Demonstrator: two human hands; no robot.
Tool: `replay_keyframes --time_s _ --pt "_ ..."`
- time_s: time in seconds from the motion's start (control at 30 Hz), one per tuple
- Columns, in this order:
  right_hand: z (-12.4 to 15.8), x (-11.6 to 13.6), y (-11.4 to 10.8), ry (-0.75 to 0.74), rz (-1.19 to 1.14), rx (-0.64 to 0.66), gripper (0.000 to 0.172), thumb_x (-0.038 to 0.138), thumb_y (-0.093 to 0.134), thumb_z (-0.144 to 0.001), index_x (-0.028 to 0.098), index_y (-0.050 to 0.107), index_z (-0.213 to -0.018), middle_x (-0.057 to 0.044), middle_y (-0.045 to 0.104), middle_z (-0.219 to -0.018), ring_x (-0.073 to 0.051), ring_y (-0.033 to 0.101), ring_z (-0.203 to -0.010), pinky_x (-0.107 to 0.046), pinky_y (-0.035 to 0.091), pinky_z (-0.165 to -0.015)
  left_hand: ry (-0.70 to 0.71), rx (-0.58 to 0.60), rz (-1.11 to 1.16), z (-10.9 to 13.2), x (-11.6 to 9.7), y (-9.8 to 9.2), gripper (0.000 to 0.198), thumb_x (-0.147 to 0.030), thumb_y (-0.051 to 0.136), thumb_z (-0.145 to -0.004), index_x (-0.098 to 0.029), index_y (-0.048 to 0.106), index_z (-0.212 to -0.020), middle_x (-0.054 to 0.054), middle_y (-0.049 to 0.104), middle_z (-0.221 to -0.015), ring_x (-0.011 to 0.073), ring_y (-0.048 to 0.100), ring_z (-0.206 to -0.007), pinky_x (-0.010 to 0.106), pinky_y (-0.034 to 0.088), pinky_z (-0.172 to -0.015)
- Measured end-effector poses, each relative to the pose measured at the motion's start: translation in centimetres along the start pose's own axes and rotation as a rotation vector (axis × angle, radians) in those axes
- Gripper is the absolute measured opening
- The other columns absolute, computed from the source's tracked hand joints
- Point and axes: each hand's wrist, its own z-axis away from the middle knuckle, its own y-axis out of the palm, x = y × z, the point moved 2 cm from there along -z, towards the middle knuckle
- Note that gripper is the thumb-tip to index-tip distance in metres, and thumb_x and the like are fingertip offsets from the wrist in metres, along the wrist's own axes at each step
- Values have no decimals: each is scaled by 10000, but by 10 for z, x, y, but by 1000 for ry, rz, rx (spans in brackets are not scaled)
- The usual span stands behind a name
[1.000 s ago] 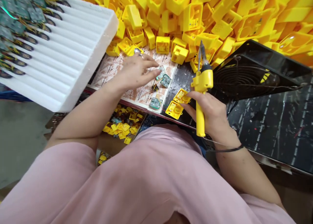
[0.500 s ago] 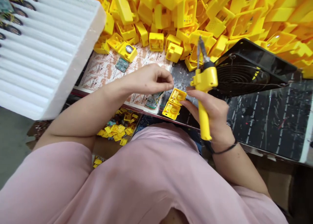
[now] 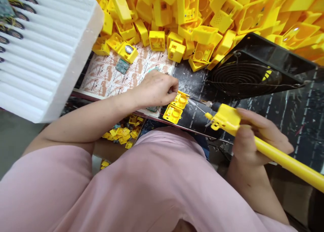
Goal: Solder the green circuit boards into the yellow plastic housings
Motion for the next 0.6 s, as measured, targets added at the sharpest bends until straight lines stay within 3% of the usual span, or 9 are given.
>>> replay_keyframes --time_s 0.07,0.17,0.27,0.43,0.6 --pt "2 0 2 -60 16 -2 417 350 778 -968 331 733 -1383 -14 837 -1065 -179 765 -708 -302 604 -583 10 -5 -17 -1 -3 -1 234 -220 594 -837 -201 809 -926 13 756 -776 229 751 -846 402 551 -935" --pt "4 4 6 -98 -16 28 527 249 868 -882 321 711 -1380 -15 840 -1043 -202 788 -725 -318 643 -600 6 -1 -36 -2 -6 -2 237 -219 586 -846 -204 805 -936 4 751 -770 222 751 -852 430 551 -987" --pt "3 9 9 -114 -93 88 455 174 876 -857 311 726 -1264 -2 832 -943 -206 781 -703 -326 649 -588 -25 16 -68 -4 -7 -1 230 -242 593 -854 -197 805 -932 14 756 -787 230 753 -864 438 553 -989" --pt "-2 15 12 -181 -40 113 271 159 892 -838 276 694 -982 35 795 -822 -169 759 -663 -269 601 -539 -35 77 -123 -9 -10 -3 223 -244 602 -835 -197 803 -920 20 760 -802 235 749 -885 420 546 -977" --pt "-12 21 16 -290 56 151 268 192 893 -861 241 643 -944 28 789 -789 -144 756 -636 -235 548 -499 -42 138 -186 -12 -15 -8 228 -262 596 -843 -191 804 -907 43 780 -865 267 749 -963 459 513 -1033"
